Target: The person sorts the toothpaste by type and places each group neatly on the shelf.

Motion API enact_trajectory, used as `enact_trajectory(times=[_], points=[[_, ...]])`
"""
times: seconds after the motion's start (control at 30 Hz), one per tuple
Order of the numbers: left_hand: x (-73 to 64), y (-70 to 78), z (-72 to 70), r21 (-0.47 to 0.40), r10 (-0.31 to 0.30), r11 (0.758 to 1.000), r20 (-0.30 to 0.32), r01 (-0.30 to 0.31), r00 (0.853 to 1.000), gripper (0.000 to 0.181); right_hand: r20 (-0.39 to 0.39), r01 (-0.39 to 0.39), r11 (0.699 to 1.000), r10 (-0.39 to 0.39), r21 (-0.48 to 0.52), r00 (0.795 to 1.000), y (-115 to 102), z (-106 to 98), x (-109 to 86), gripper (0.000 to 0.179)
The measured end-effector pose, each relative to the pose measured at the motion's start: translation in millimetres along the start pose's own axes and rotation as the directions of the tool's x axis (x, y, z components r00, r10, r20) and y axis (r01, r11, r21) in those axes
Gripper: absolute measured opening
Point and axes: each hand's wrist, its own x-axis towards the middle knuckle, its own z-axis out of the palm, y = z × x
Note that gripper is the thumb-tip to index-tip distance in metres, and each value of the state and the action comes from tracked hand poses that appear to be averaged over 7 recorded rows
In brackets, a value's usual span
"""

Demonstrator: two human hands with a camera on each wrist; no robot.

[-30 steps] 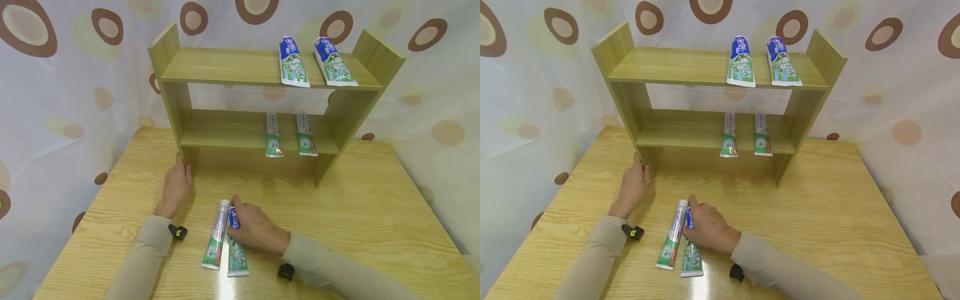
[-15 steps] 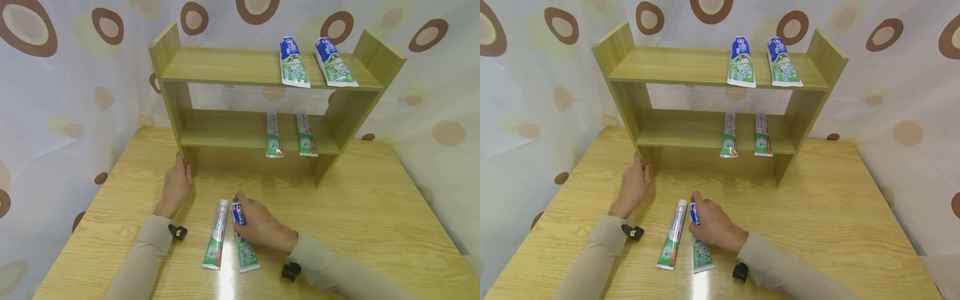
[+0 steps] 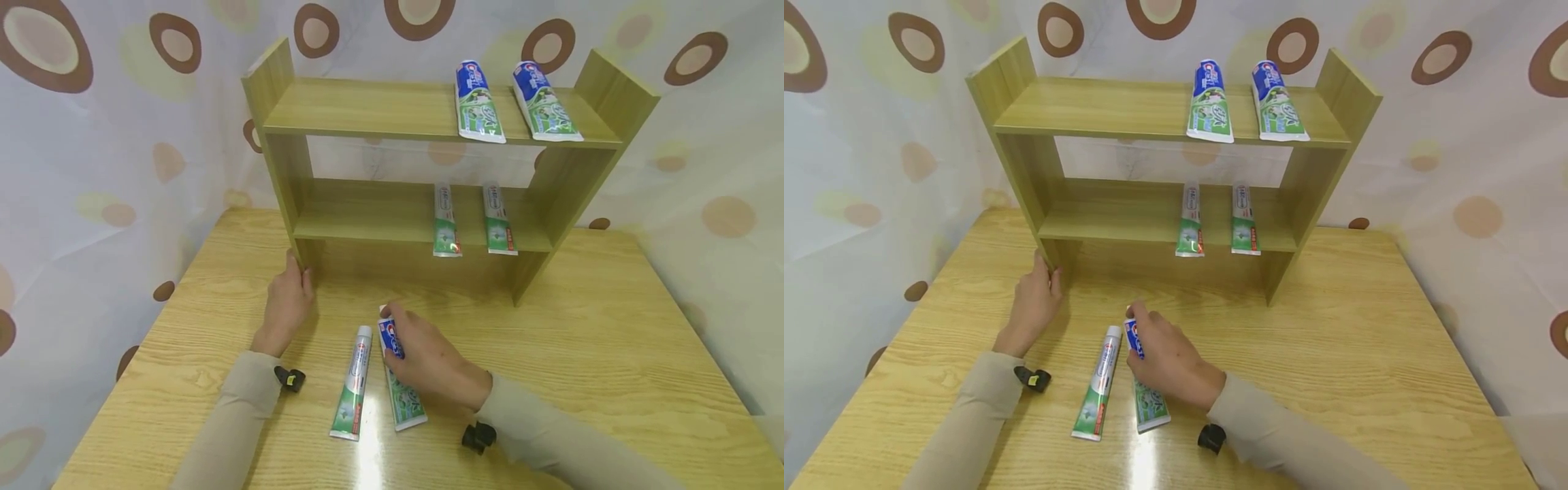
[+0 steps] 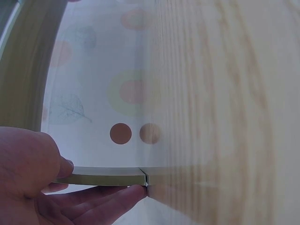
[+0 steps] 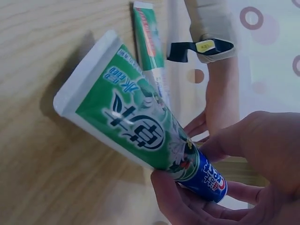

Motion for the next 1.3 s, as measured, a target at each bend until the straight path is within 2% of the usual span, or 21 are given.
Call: enact_trajectory(times=[0.23, 0.47, 0.7, 1.1, 1.3], points=[[0.5, 1.7, -0.4, 0.008, 0.006, 1.000, 0.008, -0.006, 1.000, 0.038, -0.040, 0.034, 0.999, -0.034, -0.007, 0.999, -6.8, -10.7, 2.4, 0.053], [1.0, 2.1, -0.8, 0.003, -0.006, 1.000, 0.008, 0.006, 1.000, 0.038, -0.078, 0.088, 0.994, -0.094, -0.071, 0.993, -16.7, -21.3, 5.4, 0.053], [1.5, 1.4, -0.1, 0.009, -0.007, 1.000, 0.014, 0.007, 1.000, 0.040, -0.138, 0.152, 0.978, -0.172, -0.145, 0.975, -24.8, -30.7, 7.3, 0.050], [2.0, 1.3, 0.5, 0.009, -0.029, 1.000, 0.019, 0.029, 0.999, 0.040, -0.178, 0.165, 0.977, -0.187, -0.133, 0.966, -36.2, -44.3, 9.6, 0.050], [2.1, -0.1, 1.4, 0.006, -0.016, 1.000, 0.005, 0.016, 1.000, 0.039, -0.203, 0.203, 0.969, -0.229, -0.143, 0.952, -43.7, -53.2, 11.4, 0.048]])
